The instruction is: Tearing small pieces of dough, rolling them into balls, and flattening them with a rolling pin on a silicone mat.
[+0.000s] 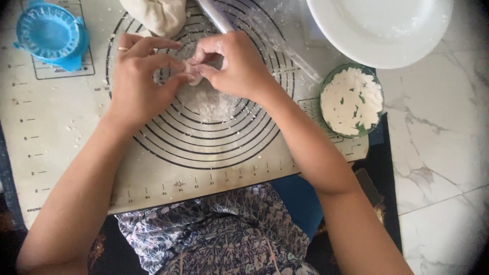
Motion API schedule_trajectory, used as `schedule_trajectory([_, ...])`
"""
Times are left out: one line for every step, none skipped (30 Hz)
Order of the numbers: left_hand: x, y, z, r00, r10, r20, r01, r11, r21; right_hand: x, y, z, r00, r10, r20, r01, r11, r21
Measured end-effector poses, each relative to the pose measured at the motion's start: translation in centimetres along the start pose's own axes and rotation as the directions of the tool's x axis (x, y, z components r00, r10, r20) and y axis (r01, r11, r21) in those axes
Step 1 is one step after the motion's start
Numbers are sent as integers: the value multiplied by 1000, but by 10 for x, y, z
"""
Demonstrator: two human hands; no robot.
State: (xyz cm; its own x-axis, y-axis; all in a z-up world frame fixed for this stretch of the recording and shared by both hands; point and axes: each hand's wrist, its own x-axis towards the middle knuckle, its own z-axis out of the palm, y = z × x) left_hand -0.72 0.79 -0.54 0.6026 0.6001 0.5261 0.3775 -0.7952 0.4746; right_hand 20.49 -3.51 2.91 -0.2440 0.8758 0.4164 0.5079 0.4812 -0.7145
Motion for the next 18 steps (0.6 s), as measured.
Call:
schedule_trajectory([0, 0, 1, 1000, 2, -2, -2, 1000, -2, -1, -1, 0, 1000, 0, 0, 0, 1000, -3])
schedule_trajectory([0, 0, 0, 1000, 5, -9, -5, 1000, -2, -1, -2, 1, 1000, 15, -17, -15, 1000, -19])
schedule_trajectory([-1, 0, 0, 1000, 9, -17, -9, 1000, -2, -1, -3, 2, 999, 29, -34, -30, 999, -34])
schedule_trajectory([-1, -3, 1, 1000, 10, -13, -10, 1000, -2, -2, -4, 1, 999, 31, -37, -32, 999, -33])
schedule_trajectory([-2, -5, 1, 1000, -5, -12, 5, 1000, 5, -3, -4, 1, 999, 26, -19, -27, 998, -54])
schedule_trajectory([0, -8, 3, 1000, -18, -14, 18, 1000, 11, -3, -5, -2, 1000, 19, -2, -19, 997, -79])
schedule_trajectory([-1, -7, 3, 1000, -14, -14, 14, 1000, 11, -5, -7, -4, 1000, 18, -5, -18, 997, -81])
schedule_trajectory([-2, -8, 2, 1000, -12, -28, 13, 999, 30, -4, -8, -6, 998, 8, 54, -2, 995, -97])
schedule_trajectory([-2, -8, 2, 999, -9, -42, 11, 999, 49, -4, -10, -8, 994, -2, 114, 15, 994, -112])
schedule_trajectory([-2, -9, 2, 999, -7, -41, 9, 999, 49, -4, -4, -1, 994, -2, 112, 15, 994, -112])
schedule_trajectory([-2, -9, 2, 999, 0, -53, 3, 998, 70, -5, 2, 5, 994, -1, 105, 18, 986, -163])
schedule_trajectory([-2, -10, 3, 998, 11, -64, -5, 996, 89, -6, 8, 10, 995, 3, 96, 18, 976, -216])
schedule_trajectory([-2, -9, 2, 998, 15, -62, -10, 996, 87, -7, 7, 13, 996, 4, 93, 16, 976, -219])
schedule_trajectory([-2, -8, 2, 998, 18, -67, -11, 995, 98, -9, 6, 15, 998, 8, 62, 4, 980, -200])
schedule_trajectory([-2, -7, 2, 997, 21, -72, -13, 994, 109, -10, 5, 17, 999, 12, 31, -7, 984, -181])
schedule_trajectory([-2, -6, 1, 997, 29, -74, -21, 994, 109, -11, 4, 15, 1000, 9, 26, -4, 983, -185])
schedule_trajectory([-2, -6, 0, 997, 23, -70, -17, 995, 95, -11, 3, 13, 999, -2, 36, 8, 984, -177])
schedule_trajectory([0, -6, -3, 997, 19, -73, -13, 996, 87, -8, 2, 10, 999, -23, 48, 31, 985, -170])
